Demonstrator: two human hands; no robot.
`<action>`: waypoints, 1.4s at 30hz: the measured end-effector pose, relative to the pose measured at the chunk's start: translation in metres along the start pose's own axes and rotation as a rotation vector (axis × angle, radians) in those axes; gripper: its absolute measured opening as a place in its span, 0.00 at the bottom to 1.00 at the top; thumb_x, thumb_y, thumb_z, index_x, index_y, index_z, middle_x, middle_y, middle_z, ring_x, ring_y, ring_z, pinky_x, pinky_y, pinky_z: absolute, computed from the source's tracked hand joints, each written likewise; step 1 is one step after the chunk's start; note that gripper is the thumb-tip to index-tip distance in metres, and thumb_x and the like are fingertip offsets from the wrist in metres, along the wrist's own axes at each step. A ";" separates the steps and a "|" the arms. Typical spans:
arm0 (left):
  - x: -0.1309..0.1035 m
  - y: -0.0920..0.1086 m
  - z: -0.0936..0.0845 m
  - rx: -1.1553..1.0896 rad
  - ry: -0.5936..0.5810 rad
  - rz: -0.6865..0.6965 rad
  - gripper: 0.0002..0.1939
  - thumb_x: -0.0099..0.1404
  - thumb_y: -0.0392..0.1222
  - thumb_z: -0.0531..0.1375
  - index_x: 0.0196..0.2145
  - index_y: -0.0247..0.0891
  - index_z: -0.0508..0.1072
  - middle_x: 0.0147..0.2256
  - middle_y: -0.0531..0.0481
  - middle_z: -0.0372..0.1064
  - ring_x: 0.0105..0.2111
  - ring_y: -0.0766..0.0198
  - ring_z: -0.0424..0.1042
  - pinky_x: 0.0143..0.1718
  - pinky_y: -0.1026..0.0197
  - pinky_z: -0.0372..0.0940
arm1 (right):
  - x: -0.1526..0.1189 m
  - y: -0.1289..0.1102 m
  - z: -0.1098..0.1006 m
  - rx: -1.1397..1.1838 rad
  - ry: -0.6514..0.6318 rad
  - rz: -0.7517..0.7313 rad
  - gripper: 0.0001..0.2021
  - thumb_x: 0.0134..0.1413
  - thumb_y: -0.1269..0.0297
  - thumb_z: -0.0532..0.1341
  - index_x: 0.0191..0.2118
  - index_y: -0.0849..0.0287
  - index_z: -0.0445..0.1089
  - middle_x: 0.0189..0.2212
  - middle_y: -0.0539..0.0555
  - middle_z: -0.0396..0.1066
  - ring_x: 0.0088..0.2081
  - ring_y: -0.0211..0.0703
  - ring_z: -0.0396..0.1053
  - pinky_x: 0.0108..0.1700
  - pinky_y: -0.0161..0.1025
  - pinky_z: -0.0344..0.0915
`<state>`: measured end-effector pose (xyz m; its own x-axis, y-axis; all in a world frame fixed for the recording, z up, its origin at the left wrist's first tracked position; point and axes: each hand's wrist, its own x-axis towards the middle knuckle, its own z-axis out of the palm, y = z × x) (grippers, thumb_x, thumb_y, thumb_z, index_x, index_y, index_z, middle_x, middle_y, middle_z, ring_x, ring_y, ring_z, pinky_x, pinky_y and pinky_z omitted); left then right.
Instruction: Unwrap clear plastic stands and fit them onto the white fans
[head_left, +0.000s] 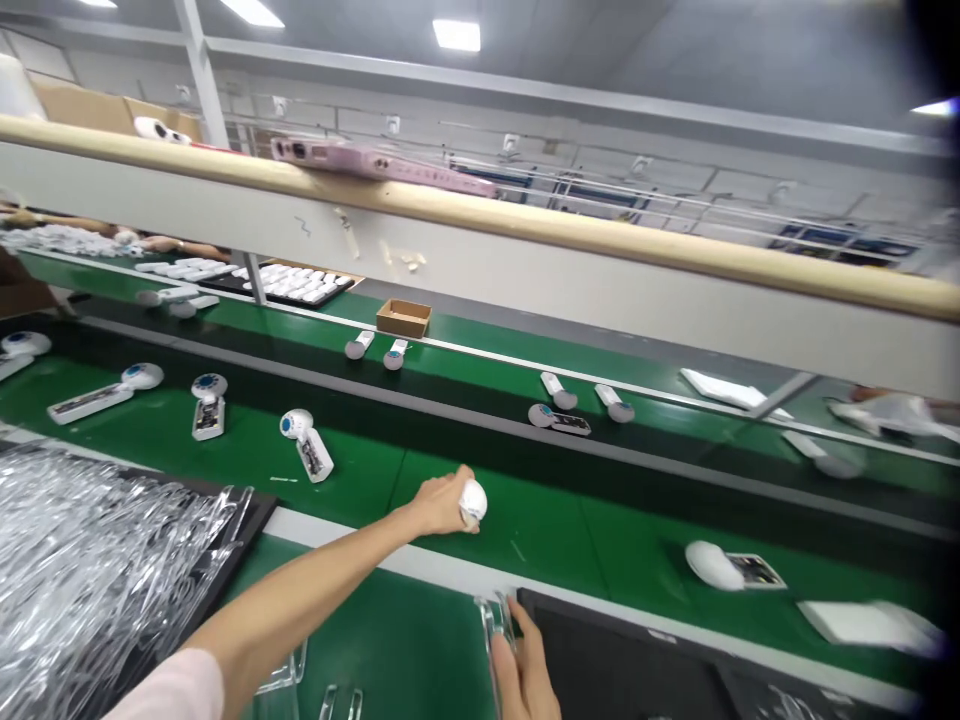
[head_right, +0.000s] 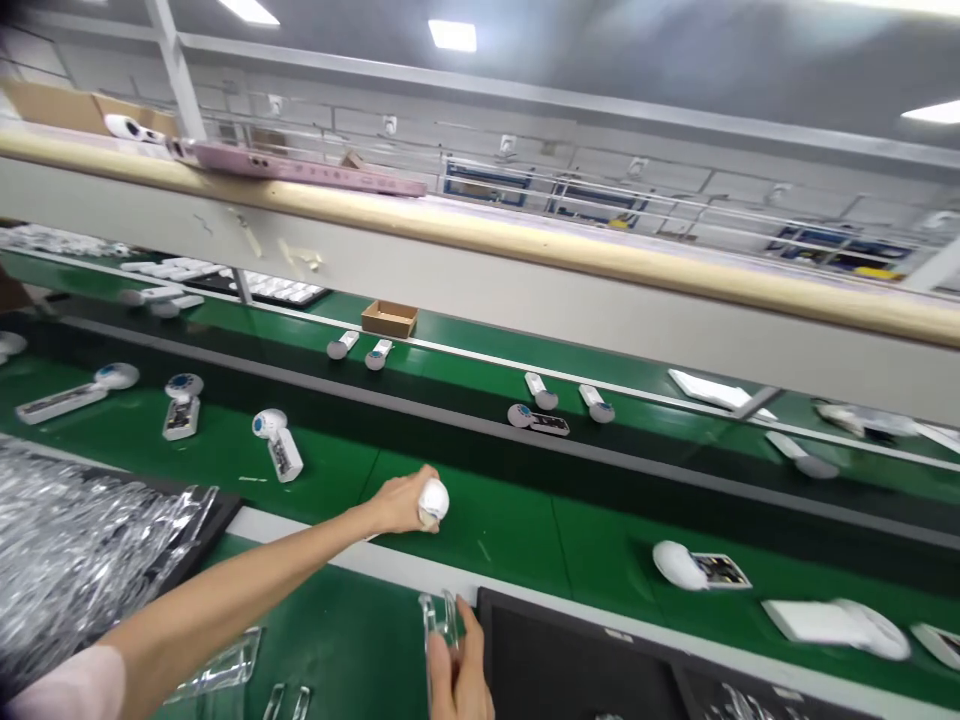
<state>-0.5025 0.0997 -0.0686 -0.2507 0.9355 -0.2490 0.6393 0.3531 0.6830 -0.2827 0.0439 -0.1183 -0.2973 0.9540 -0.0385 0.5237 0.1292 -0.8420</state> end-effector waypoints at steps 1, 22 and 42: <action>-0.008 0.002 -0.008 -0.056 0.054 0.010 0.38 0.47 0.50 0.65 0.54 0.41 0.57 0.46 0.39 0.69 0.45 0.44 0.70 0.45 0.49 0.62 | 0.002 -0.015 0.001 0.004 0.025 0.025 0.28 0.55 0.43 0.52 0.56 0.55 0.63 0.25 0.52 0.72 0.28 0.48 0.73 0.28 0.37 0.67; -0.102 0.046 -0.014 -0.974 0.311 -0.046 0.29 0.53 0.55 0.63 0.48 0.41 0.62 0.38 0.48 0.67 0.36 0.60 0.67 0.33 0.62 0.62 | 0.003 -0.079 0.029 -0.223 0.213 -0.313 0.26 0.60 0.47 0.48 0.58 0.55 0.63 0.35 0.57 0.63 0.38 0.51 0.67 0.36 0.46 0.69; -0.124 0.027 0.030 -1.141 0.225 -0.199 0.29 0.49 0.59 0.64 0.44 0.38 0.70 0.43 0.44 0.71 0.43 0.53 0.69 0.41 0.58 0.65 | 0.014 -0.063 0.013 0.248 0.174 -0.034 0.24 0.59 0.45 0.47 0.45 0.57 0.71 0.35 0.56 0.72 0.36 0.46 0.71 0.35 0.38 0.67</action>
<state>-0.4326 -0.0062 -0.0401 -0.4680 0.8018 -0.3715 -0.4165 0.1706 0.8930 -0.3302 0.0452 -0.0729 -0.1587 0.9851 0.0666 0.2983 0.1121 -0.9479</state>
